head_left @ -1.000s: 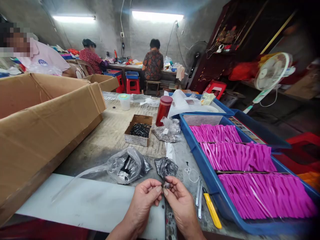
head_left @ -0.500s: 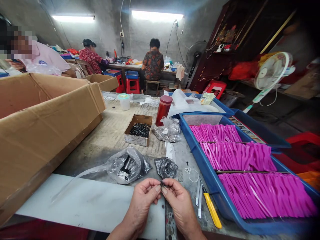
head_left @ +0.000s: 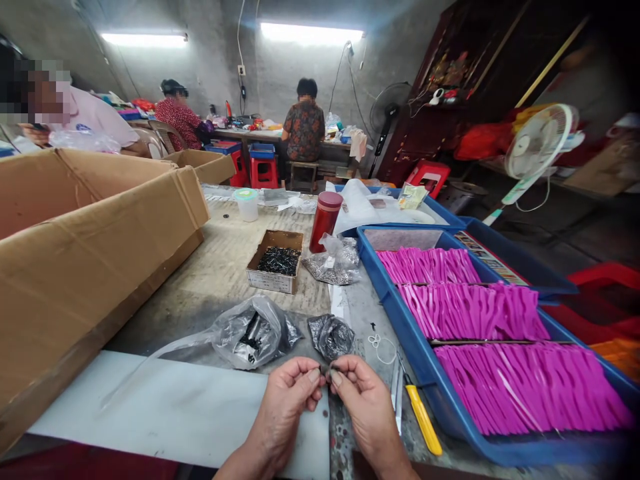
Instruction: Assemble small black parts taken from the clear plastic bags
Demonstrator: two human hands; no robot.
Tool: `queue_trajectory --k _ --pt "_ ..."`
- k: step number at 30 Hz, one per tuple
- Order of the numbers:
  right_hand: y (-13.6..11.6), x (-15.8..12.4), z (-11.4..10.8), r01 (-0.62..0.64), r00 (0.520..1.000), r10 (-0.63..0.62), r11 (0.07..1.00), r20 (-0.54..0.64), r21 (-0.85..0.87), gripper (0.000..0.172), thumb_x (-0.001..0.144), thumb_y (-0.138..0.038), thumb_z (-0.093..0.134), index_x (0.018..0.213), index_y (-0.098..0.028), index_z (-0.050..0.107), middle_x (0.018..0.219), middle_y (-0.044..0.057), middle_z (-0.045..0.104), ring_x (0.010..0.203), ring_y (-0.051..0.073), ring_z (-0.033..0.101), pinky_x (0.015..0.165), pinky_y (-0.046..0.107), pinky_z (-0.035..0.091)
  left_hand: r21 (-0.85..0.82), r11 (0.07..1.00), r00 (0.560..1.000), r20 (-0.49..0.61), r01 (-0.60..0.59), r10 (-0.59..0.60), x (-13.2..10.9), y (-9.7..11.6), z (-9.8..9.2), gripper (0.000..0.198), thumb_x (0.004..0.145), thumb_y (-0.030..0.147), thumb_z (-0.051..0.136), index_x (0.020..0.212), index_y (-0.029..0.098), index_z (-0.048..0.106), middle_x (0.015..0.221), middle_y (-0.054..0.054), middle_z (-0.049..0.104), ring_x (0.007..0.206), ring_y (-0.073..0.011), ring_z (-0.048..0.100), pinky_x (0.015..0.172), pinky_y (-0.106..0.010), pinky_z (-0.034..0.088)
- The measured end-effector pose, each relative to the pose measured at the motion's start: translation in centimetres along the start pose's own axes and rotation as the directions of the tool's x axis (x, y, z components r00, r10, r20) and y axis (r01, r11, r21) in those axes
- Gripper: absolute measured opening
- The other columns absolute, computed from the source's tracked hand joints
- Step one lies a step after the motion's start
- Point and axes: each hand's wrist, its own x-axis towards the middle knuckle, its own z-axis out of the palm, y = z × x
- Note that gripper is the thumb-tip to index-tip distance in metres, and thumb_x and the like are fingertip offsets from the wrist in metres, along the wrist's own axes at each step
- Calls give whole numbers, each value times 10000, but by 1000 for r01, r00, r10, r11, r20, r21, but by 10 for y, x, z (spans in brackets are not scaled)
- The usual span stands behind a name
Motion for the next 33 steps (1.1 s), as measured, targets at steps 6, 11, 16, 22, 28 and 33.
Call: queue_trajectory --k 6,11,16,22,28,33 --pt "-3 -4 0 90 995 -82 982 56 -165 127 660 -263 590 726 -169 646 674 32 649 638 171 581 600 255 465 -52 999 999 41 7 -4 -2 2 0 141 658 253 620 650 118 581 555 10 518 491 -72 409 478 -182 301" --pt "-1 -9 0 107 994 -98 974 53 -202 179 691 -247 565 842 -164 610 726 47 649 647 167 582 574 240 468 -64 998 999 43 11 -9 -2 1 0 135 666 243 613 644 115 576 533 15 495 488 -71 393 473 -181 292" --pt "1 -10 3 70 992 -56 989 109 -128 115 708 -241 544 807 -182 546 630 -1 609 575 131 558 530 214 439 -62 998 999 49 19 -16 -1 0 0 125 679 234 601 650 114 578 522 23 478 490 -69 387 482 -179 292" --pt "-1 -9 5 15 991 -4 997 134 -82 124 700 -268 558 785 -186 520 586 -23 587 532 120 541 505 213 418 -4 1000 997 72 -3 3 -2 1 -1 133 685 238 590 648 111 579 527 22 476 487 -66 369 485 -183 288" --pt "0 -10 4 2 987 5 999 160 -43 167 705 -299 564 799 -176 500 573 -25 562 540 118 537 508 217 414 55 998 996 89 -28 23 -1 -2 -4 136 690 241 584 658 109 571 511 31 463 475 -63 355 479 -186 276" --pt "-1 -9 1 14 983 -1 998 184 -66 155 716 -295 554 802 -179 499 587 -24 557 551 120 528 521 224 407 106 994 995 99 -42 31 0 -1 -4 139 676 250 591 660 114 567 498 38 460 467 -66 355 470 -188 272"
